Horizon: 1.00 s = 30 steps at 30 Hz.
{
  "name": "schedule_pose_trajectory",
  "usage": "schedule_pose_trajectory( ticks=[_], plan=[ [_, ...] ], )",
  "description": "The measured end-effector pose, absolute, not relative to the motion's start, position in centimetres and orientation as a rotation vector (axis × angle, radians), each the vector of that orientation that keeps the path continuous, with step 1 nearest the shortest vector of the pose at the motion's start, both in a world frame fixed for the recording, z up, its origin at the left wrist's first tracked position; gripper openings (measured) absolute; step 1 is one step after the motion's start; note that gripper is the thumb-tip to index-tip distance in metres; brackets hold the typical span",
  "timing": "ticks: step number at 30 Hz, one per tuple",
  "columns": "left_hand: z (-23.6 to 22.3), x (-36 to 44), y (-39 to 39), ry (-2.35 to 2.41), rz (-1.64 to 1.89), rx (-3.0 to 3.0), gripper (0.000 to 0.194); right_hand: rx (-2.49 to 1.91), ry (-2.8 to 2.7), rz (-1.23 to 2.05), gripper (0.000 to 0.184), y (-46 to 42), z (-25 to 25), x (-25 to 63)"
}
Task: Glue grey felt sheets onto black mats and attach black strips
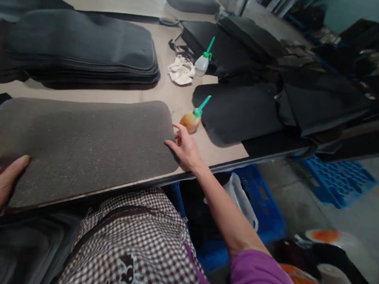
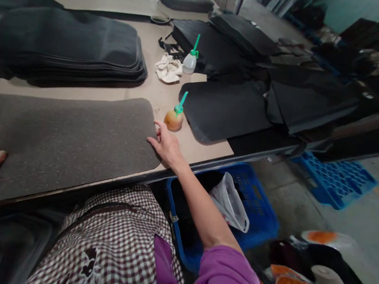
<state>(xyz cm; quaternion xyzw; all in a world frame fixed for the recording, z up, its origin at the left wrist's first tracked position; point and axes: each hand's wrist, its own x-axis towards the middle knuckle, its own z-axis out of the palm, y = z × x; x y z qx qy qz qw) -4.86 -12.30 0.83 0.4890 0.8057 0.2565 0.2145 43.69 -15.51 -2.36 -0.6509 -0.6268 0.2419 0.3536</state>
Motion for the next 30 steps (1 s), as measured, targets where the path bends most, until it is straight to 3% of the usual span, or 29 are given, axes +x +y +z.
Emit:
schedule_pose_trajectory(
  ticks=[5,7,9,11,18,30],
  plan=[
    [2.2,-4.4,-12.5,1.902,0.71,1.568,0.05,-1.703,-1.788,0.117,0.068,-16.1,-3.1,43.1],
    [1.9,-5.1,-12.0,1.827,0.774,1.605,0.051,-1.686,-1.863,-0.034,0.056,-16.0,-3.5,43.1],
    [1.4,-6.1,-11.6,1.764,0.815,1.622,0.05,-1.615,-1.985,-0.038,0.034,-15.9,-4.0,43.1],
    [0.9,-6.7,-11.5,1.744,0.823,1.651,0.05,-1.567,-2.052,-0.015,0.027,-15.9,-4.5,43.2],
    [0.1,-7.0,-11.7,1.883,0.724,1.881,0.044,-1.515,-2.054,-0.066,0.027,-15.7,-5.4,43.7],
    [-0.9,-6.9,-11.8,1.966,0.663,1.902,0.05,-1.49,-2.074,-0.112,0.026,-15.6,-5.1,43.5]
  ],
)
